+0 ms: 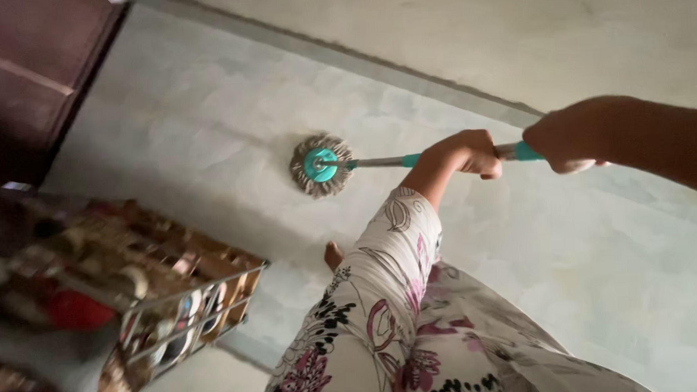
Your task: The person mops a tiled floor using a spin mop, moves a floor mat aside, and mops the area where the mat was positioned.
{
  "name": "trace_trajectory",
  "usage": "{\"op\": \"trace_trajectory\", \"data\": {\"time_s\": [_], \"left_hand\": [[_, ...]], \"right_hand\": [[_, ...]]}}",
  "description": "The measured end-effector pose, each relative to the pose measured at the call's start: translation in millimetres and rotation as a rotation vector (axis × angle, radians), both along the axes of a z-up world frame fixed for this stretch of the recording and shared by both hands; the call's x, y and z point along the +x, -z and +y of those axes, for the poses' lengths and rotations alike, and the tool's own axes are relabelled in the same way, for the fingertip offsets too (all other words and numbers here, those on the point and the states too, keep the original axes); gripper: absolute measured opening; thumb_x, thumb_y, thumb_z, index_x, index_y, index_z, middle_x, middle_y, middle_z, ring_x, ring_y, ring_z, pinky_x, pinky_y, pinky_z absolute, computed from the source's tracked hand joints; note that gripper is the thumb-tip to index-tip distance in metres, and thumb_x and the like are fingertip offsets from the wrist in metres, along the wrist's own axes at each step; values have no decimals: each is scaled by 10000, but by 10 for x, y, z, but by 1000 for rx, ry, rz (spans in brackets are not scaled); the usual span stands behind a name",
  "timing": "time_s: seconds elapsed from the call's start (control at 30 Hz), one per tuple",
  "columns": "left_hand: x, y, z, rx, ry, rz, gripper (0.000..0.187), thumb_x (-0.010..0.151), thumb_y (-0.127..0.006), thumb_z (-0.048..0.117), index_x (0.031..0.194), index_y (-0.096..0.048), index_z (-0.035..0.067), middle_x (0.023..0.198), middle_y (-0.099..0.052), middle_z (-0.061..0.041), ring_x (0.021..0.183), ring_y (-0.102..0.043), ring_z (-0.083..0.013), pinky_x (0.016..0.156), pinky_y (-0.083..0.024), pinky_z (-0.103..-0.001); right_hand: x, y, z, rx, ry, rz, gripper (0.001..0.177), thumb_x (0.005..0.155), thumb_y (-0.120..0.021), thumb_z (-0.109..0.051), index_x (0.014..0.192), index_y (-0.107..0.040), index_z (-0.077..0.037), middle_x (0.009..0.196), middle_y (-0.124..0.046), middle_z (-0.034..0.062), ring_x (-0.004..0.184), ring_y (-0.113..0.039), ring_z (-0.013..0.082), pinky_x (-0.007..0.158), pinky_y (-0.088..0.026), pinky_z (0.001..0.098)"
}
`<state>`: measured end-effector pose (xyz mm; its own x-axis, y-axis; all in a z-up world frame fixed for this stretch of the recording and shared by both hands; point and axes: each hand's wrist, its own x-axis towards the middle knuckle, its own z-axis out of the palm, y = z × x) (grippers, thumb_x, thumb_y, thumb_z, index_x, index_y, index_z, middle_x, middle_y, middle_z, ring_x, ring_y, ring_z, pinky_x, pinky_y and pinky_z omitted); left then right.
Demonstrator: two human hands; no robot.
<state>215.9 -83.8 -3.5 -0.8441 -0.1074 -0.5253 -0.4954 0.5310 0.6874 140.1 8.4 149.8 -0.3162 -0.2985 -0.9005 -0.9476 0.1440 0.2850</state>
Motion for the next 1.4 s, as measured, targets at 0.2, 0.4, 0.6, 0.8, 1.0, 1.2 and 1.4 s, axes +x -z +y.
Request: {"op": "trace_trajectory", "data": {"time_s": [0.2,0.4,0.6,0.8,1.0,1.2,1.4], "left_hand": [[892,34,-539,-94,-84,-45,192,570,-737,196,675,-688,43,635,-685,-124,581,-636,-254,543,-490,-405],[2077,331,-1508,-157,-187,-56,263,572,-757,256,751,-743,63,742,-736,-137,672,-708,-274,605,-544,-411],[3377,1023,-2539,-286,-215,-122,276,677,-726,280,840,-750,59,821,-738,-213,724,-721,-340,659,-550,-437],[4743,1571,-3031,-251,-353,-342,360,703,-673,299,1010,-751,130,1135,-771,-218,1063,-751,-363,905,-594,-444],[5104,1792,-2857,-305,-416,-446,448,716,-730,382,1151,-708,277,1668,-157,-158,1488,-3,-495,1197,-231,-593],[4502,1644,-2191,-262,-202,-426,366,689,-721,231,1048,-764,176,1163,-802,-151,1163,-728,-363,1222,-377,-447],[3472,1386,-784,-241,-300,-418,314,714,-782,271,997,-798,137,1005,-773,-146,971,-735,-321,844,-582,-433]], "right_hand": [[722,218,-575,-88,82,-62,336,973,-532,10,1306,-512,-32,927,-724,173,670,-682,245,564,-534,378],[1726,779,-1568,-120,-208,-89,197,897,-611,-23,1036,-747,9,892,-765,178,744,-730,276,628,-536,427],[2796,1604,-2613,-283,-301,-274,206,786,-710,-42,973,-794,-34,909,-766,175,845,-740,326,699,-556,487],[4177,2549,-3041,-541,-211,-380,223,810,-783,-109,1022,-742,-51,1057,-749,156,1012,-738,361,784,-589,554],[4522,2740,-2771,-651,57,-512,227,877,-710,-152,1058,-666,-22,997,-770,212,923,-759,388,726,-593,490],[3871,2457,-2040,-597,-231,-447,329,803,-783,-95,1081,-641,8,935,-753,191,861,-752,381,690,-598,523],[2822,2151,-788,-382,-135,-432,535,758,-808,-71,1225,-558,3,1012,-746,206,946,-736,376,770,-582,519]]}}
